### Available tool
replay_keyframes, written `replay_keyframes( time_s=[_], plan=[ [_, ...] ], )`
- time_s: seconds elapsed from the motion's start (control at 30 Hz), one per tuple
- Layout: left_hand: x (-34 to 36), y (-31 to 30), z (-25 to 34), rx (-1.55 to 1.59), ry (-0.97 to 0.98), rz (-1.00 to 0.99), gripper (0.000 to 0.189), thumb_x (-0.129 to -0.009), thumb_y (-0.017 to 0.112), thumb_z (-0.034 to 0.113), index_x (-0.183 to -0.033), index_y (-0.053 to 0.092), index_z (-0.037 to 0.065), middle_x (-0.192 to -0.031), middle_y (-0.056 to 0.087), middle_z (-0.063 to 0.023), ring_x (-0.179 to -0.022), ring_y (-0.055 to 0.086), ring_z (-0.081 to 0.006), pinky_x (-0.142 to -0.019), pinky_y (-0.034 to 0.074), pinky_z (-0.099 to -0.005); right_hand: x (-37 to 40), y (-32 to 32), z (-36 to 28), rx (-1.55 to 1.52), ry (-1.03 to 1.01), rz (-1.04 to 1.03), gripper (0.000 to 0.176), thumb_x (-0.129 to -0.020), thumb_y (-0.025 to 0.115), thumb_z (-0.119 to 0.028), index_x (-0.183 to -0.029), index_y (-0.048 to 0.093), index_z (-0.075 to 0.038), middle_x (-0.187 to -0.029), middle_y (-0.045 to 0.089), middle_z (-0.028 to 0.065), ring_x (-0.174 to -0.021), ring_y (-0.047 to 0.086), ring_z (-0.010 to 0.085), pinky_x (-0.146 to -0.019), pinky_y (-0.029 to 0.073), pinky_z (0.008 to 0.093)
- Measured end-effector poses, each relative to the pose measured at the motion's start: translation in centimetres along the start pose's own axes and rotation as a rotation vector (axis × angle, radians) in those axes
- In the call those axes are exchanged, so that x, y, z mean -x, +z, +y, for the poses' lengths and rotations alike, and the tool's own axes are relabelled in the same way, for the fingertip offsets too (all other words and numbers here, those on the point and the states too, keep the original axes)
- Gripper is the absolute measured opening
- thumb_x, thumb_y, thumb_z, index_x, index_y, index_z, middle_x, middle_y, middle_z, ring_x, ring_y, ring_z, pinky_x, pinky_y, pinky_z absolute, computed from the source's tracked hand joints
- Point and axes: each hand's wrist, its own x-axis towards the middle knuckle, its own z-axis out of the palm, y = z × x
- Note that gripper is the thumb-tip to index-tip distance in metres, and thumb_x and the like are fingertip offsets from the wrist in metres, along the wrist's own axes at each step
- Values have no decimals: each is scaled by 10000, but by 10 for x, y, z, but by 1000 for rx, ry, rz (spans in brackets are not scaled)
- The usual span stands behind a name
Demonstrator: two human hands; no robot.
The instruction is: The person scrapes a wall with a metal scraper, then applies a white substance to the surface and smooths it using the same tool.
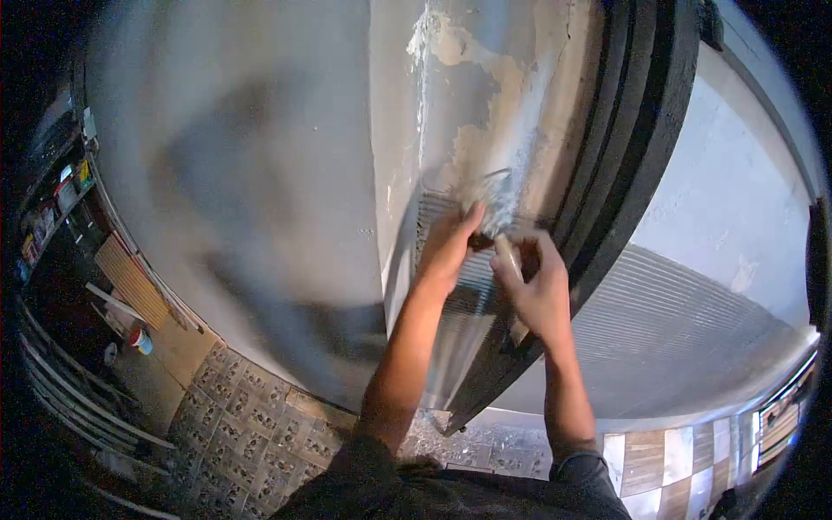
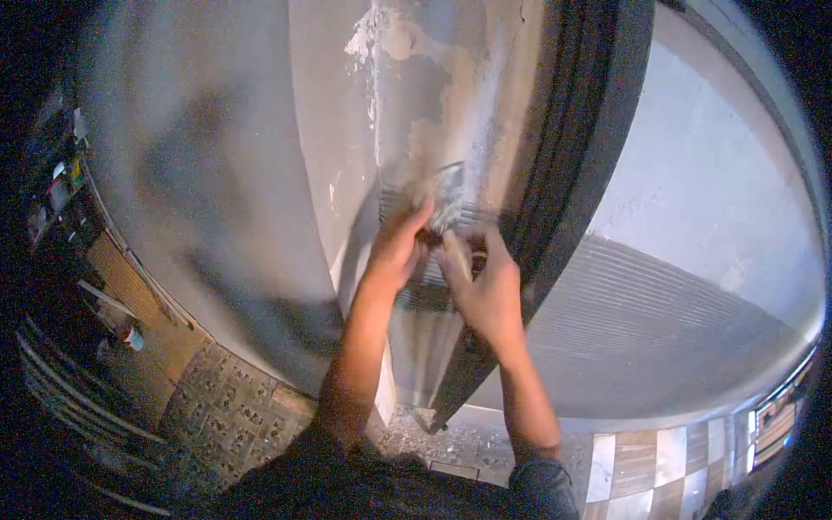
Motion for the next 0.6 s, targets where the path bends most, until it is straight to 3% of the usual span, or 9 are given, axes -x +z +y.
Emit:
replay_keyframes(
  time_s=[0.13, 0.27, 0.33, 0.37, 0.4, 0.47, 0.5, 0.57, 0.6],
  plan=[
    [-35, 21, 40, -203, 275, -78, 451, -832, 597, 484, -867, 603, 34, -839, 602, -37, -775, 568, -152, -717, 438, -299, -45, -8, -20, -153, -90, 42, 202, -816, 608, -109, -970, 563, 13, -851, 631, 153, -789, 610, 203, -723, 466, 314],
    [-45, 42, 65, 159, 111, -221, 421, -837, 601, 445, -787, 596, 26, -801, 613, -58, -660, 597, -245, -645, 460, -368, -95, -31, -78, 178, -364, 163, 251, -797, 608, -92, -1021, 571, 15, -910, 646, 188, -839, 647, 254, -746, 491, 328],
    [-53, 46, 67, -670, 452, 20, 416, -844, 611, 400, -869, 580, -14, -888, 624, -148, -673, 623, -268, -606, 495, -408, -140, -47, -81, 417, -634, 1, 275, -771, 599, -72, -1027, 570, 24, -889, 646, 196, -821, 651, 291, -727, 504, 369],
    [-33, 51, 88, -912, 557, 72, 383, -800, 658, 294, -962, 537, -31, -1005, 590, -214, -882, 614, -331, -737, 502, -425, -155, -53, -97, 605, -718, -18, 247, -815, 590, -104, -1037, 579, 3, -894, 652, 158, -830, 645, 230, -746, 498, 338],
    [-36, 55, 96, -905, 579, 69, 383, -800, 658, 294, -962, 537, -31, -1005, 590, -214, -882, 614, -331, -737, 502, -425, -170, -59, -117, 793, -802, -31, 222, -859, 580, -135, -1047, 587, -18, -899, 658, 120, -838, 638, 168, -765, 492, 307],
    [-42, 71, 99, -875, 1130, 368, 472, -723, 695, 229, -1053, 482, -32, -1164, 500, -267, -1109, 483, -413, -884, 425, -470, -203, -67, -139, 770, -664, -193, 205, -863, 567, -147, -1028, 596, -29, -937, 638, 116, -851, 634, 220, -760, 491, 320],
    [-55, 81, 99, -869, 1131, 374, 472, -723, 695, 229, -1053, 482, -32, -1164, 500, -267, -1109, 483, -413, -884, 425, -470, -239, -76, -123, 1011, -1105, -233, 180, -867, 549, -140, -992, 593, -18, -962, 613, 124, -865, 613, 257, -754, 484, 344],
    [-101, 99, 112, -926, 1543, 598, 540, -673, 711, 198, -1098, 459, -19, -1189, 459, -264, -1166, 386, -443, -928, 335, -520, -263, -92, -120, 1116, -1323, -251, 169, -869, 542, -134, -981, 588, -16, -966, 600, 128, -868, 604, 262, -746, 480, 351],
    [-114, 104, 121, -901, 1585, 482, 512, -634, 685, 144, -1069, 469, -19, -1132, 441, -247, -1151, 370, -422, -974, 278, -546, -272, -86, -121, 1207, -1529, -269, 158, -870, 534, -128, -969, 583, -15, -970, 587, 131, -870, 596, 268, -738, 476, 358]
  ],
)
